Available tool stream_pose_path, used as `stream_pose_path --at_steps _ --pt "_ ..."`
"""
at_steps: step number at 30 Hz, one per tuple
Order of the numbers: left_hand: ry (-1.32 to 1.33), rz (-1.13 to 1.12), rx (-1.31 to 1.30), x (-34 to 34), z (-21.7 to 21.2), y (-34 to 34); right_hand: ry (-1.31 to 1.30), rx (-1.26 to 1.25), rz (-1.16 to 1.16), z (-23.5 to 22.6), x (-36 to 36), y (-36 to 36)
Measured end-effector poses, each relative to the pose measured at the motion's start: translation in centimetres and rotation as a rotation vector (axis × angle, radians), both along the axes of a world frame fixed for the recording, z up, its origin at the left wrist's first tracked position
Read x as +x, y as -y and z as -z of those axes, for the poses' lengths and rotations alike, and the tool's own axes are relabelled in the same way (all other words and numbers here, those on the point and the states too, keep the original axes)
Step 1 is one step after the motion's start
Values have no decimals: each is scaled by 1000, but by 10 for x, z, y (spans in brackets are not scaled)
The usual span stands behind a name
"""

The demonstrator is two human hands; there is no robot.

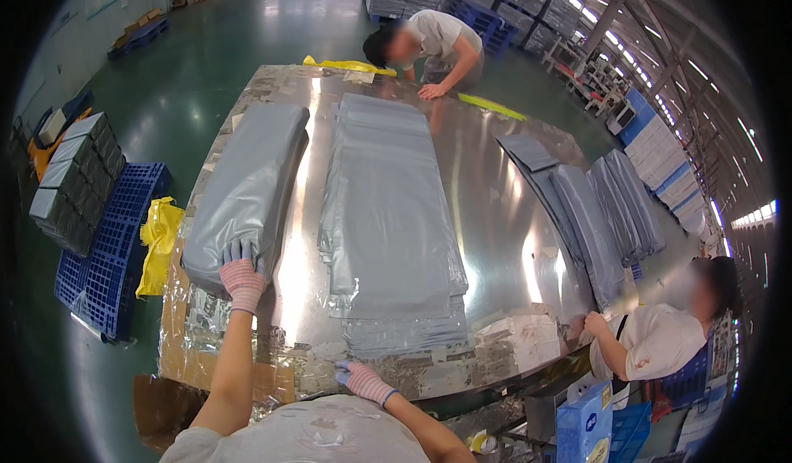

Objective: The person places tissue packs into gray plastic shipping bags on a metal table, smooths the bags, and stacks the completed packages on the workspace.

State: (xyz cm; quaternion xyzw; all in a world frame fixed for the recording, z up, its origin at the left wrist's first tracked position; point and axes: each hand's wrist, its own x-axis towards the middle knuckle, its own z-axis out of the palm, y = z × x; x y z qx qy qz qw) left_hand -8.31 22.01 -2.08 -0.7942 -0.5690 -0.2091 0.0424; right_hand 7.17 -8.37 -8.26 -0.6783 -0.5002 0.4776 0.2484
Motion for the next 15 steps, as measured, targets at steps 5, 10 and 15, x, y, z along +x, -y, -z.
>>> stream_pose_path --at_steps 5,10,15 --pt "-63 -45 -38 7 3 -22 15 -28 11 3 -3 6" --pt "-92 -74 -102 10 -1 -30 -36 -38 42 5 -1 10" --pt "-46 -5 -20 11 8 -32 50 -12 301 55 40 32"
